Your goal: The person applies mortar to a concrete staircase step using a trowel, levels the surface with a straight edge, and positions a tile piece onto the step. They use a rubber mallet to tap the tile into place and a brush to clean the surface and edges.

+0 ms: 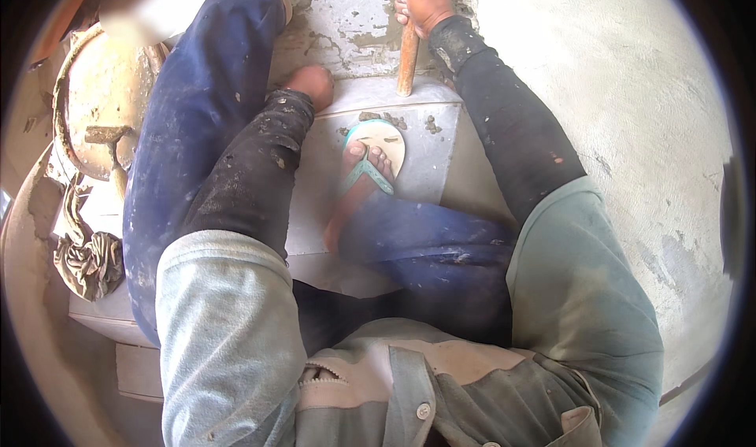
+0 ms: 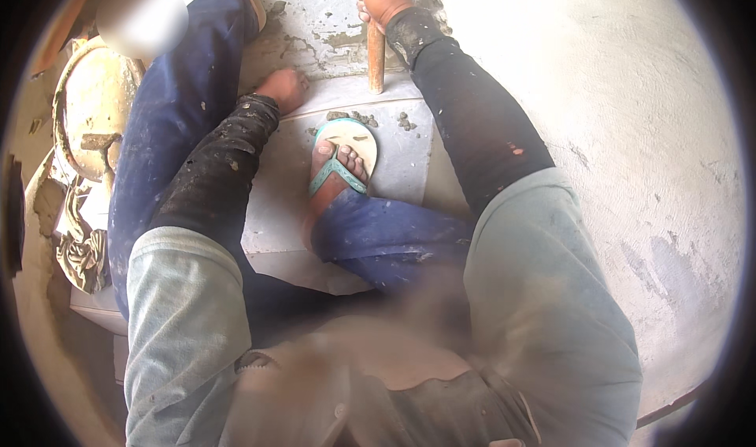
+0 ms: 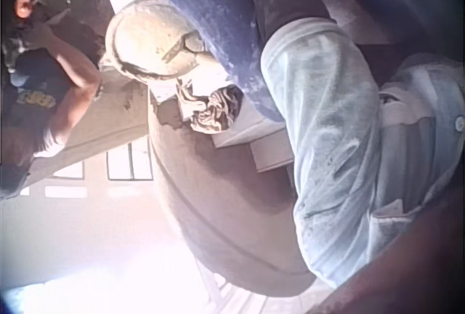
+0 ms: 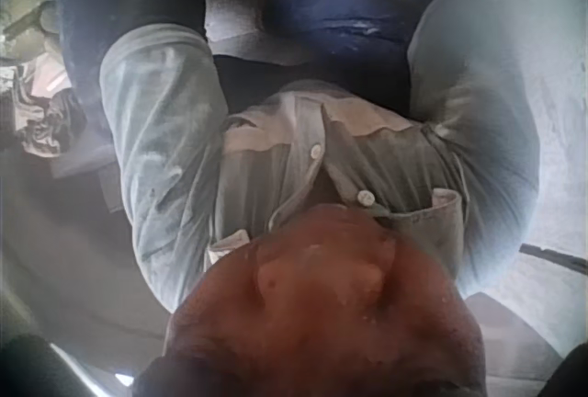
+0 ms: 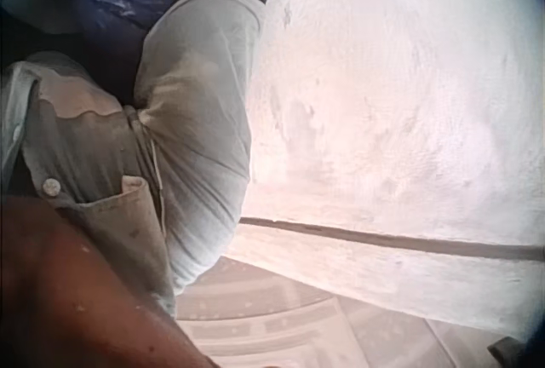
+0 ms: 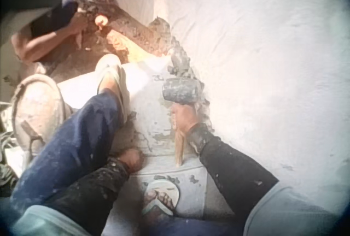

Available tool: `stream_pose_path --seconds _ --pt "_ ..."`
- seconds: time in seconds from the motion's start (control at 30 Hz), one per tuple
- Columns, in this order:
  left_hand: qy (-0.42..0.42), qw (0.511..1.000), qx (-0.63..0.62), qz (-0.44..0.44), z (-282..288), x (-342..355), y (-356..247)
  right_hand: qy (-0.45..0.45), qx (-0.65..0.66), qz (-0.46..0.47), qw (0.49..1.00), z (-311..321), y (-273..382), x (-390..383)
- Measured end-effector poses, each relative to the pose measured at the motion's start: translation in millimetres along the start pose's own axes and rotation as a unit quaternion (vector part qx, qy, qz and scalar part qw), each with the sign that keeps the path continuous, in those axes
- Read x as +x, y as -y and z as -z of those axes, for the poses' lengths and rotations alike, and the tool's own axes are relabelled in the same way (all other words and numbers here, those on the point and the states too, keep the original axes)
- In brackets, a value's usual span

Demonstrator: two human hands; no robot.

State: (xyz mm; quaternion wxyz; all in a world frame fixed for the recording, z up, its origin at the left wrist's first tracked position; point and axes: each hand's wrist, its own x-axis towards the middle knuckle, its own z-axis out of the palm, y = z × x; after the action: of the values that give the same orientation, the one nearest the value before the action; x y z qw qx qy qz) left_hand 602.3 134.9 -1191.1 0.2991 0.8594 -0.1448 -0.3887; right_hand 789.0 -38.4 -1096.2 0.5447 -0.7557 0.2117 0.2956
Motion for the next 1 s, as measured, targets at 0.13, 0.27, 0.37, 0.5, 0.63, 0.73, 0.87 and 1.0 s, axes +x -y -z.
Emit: stream_pose_path --seconds 0.13,0.27,0.37,0.5,0.63,0.73,0.87,1.0 --pt "-0.037 0.998 0.038 -0.044 -8.0 0.9 16.9 0.023 -0.027 0.088 0.996 -3.5 32.3 14.7" --pt "0.010 0.995 0.069 -0.074 -26.9 3.3 20.1 0.019 -0.224 0.166 0.960 20.3 3.3 6.4" --pt "0.009 0.993 0.080 -0.086 -9.5 4.7 9.5 -0.017 -0.471 0.358 0.806 41.7 -30.8 32.2" --pt "0.011 1.000 0.010 0.008 6.8 -0.8 14.1 0.069 -0.264 0.148 0.951 21.8 28.7 28.7" --pt "0.027 0.998 0.030 -0.042 4.7 -0.1 3.4 -0.061 -0.471 0.307 0.825 42.4 -52.4 54.3" --pt "0.024 0.999 -0.038 0.015 8.7 -4.9 2.6 0.009 -0.542 0.393 0.742 8.7 -43.8 39.0" --pt "0.016 1.000 0.005 -0.016 5.0 -3.4 12.8 0.021 -0.391 0.308 0.867 -2.2 16.6 42.2" --pt "0.023 0.999 -0.024 0.003 2.7 -5.8 3.0 0.021 -0.062 0.026 0.998 5.1 18.6 -7.5"
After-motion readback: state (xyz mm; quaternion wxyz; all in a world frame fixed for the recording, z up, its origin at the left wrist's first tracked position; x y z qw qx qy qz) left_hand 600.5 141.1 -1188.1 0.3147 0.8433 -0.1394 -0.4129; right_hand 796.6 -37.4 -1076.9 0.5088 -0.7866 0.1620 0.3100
